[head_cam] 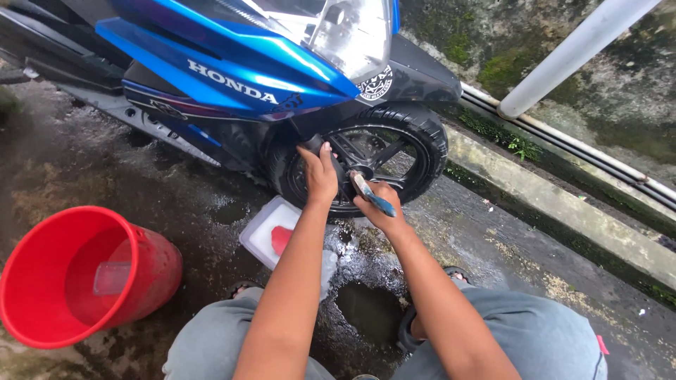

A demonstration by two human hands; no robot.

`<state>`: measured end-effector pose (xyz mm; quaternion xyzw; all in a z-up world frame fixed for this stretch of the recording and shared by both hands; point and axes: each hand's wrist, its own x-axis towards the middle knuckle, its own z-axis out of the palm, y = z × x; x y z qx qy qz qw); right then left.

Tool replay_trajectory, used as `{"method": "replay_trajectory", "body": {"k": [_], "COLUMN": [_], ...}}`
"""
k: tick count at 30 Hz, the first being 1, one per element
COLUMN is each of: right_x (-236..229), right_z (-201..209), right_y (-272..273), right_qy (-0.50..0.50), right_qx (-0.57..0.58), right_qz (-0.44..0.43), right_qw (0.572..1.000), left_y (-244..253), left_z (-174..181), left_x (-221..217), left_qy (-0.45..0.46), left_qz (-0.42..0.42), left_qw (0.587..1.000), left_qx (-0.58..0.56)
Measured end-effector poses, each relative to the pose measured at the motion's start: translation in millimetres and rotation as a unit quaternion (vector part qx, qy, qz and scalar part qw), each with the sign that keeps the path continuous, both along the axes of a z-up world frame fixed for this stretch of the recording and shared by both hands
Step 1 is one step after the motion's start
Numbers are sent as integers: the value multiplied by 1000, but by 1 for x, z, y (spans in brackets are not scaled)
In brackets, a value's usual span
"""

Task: The person washes the front wheel of a motorcycle using a sponge and a brush.

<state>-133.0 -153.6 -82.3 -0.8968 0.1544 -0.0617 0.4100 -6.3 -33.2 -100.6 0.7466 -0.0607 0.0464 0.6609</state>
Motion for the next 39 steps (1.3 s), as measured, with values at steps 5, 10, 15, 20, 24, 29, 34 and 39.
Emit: {"method": "replay_trajectory", "body": {"k": [5, 10, 15, 20, 24, 29, 34, 39], "right_x": [-2, -1, 1, 2, 3, 2, 1, 2], "right_z": [49, 56, -13, -4, 19, 6, -6, -18], "right_y": [17, 25, -2, -4, 11, 5, 3, -3], "right_qy": [-47, -116, 42, -11, -79, -81, -73, -63], "right_qx": [-1, 7, -39, -17, 12, 21, 17, 0], "right_qz": [38, 52, 8, 56, 57, 49, 46, 51], "right_qw": [998, 992, 998, 998, 995, 995, 996, 997], "left_y": [0, 0, 2, 3, 3, 7, 8, 8], "left_z": [9, 19, 12, 10, 13, 20, 14, 13], "left_x": [-5, -11, -9, -8, -10, -11, -9, -8], "left_qy": [21, 19, 29, 33, 33, 41, 34, 34], "left_qz": [7, 15, 14, 6, 5, -11, -17, -14], "left_qw": [1000, 999, 998, 998, 998, 998, 998, 998], "left_qx": [18, 41, 49, 52, 55, 51, 48, 45]}}
